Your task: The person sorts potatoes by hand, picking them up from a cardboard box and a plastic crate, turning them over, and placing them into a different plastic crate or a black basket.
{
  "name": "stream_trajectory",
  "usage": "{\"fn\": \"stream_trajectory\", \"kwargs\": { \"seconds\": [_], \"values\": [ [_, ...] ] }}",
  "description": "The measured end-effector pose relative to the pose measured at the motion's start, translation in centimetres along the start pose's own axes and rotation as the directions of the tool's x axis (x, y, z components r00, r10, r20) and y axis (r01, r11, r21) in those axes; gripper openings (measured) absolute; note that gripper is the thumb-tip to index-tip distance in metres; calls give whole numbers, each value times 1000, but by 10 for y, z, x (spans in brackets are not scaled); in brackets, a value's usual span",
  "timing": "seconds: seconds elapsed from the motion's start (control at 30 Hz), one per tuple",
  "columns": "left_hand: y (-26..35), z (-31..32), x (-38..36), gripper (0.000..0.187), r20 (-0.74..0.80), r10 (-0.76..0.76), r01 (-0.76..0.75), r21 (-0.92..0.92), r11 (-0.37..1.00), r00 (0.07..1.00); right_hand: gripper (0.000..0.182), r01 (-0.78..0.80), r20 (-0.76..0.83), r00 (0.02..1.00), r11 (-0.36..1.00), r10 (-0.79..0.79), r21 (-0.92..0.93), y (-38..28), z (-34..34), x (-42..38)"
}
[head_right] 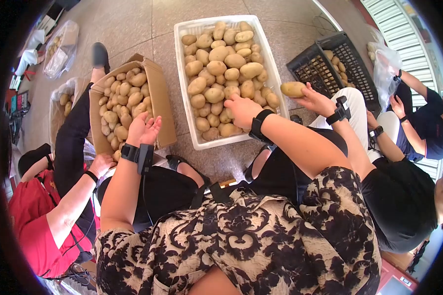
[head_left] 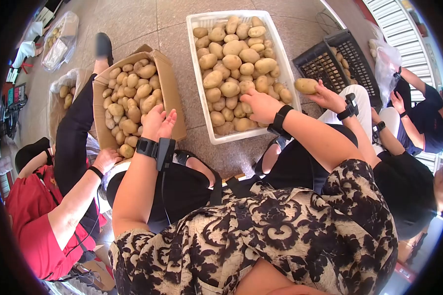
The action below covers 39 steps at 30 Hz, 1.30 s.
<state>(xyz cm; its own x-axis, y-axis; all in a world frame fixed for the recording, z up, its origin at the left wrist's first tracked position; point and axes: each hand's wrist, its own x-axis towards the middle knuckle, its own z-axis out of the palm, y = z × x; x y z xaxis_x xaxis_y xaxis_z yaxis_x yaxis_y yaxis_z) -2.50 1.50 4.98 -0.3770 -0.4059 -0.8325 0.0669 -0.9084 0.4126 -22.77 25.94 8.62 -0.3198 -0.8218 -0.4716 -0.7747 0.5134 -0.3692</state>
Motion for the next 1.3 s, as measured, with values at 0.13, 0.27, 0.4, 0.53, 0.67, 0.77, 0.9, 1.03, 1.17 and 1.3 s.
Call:
{"fn": "stream_trajectory", "kwargs": {
  "seconds": [0.13, 0.27, 0.4, 0.53, 0.67, 0.77, 0.9, 1.03, 1.17, 1.3],
  "values": [
    [1, 6, -11, 40, 60, -14, 12, 36, 999, 998, 55, 27, 14, 1000, 998, -26, -56, -8, 2, -1],
    [-1, 6, -14, 44, 87, -17, 11, 61, 998, 996, 52, 28, 26, 999, 996, -26, -83, -4, 6, 2],
    [-1, 6, -15, 46, 112, -35, 26, 83, 996, 993, 47, 14, 16, 1000, 998, -13, -55, -8, 3, -1],
    [-4, 11, -22, 43, 94, -39, 31, 82, 996, 995, 41, 43, 26, 999, 999, -43, -20, -5, 1, 2],
    [-9, 10, -16, 28, 121, -71, 60, 89, 994, 990, 36, 212, -86, 976, 957, -199, 199, 9, 3, 9],
    [-13, 10, -18, 30, 187, -131, 114, 99, 989, 974, 36, 204, -153, 976, 901, -156, 382, -6, -12, 0],
    [-19, 20, -30, 24, 342, -257, 211, 166, 963, 904, 33, 238, -193, 970, 747, -148, 620, -31, -27, -2],
    [-25, 31, -45, 27, 365, -294, 223, 224, 949, 883, 34, 180, -99, 982, 644, -160, 743, -56, -42, -12],
    [-25, 36, -57, 33, 488, -388, 304, 246, 920, 782, 44, 200, -45, 935, 418, -351, 886, -70, -40, -19],
    [-28, 29, -44, 34, 518, -411, 305, 280, 910, 750, 43, 137, 58, 914, 438, -402, 889, -76, -42, -25]
  ]
}}
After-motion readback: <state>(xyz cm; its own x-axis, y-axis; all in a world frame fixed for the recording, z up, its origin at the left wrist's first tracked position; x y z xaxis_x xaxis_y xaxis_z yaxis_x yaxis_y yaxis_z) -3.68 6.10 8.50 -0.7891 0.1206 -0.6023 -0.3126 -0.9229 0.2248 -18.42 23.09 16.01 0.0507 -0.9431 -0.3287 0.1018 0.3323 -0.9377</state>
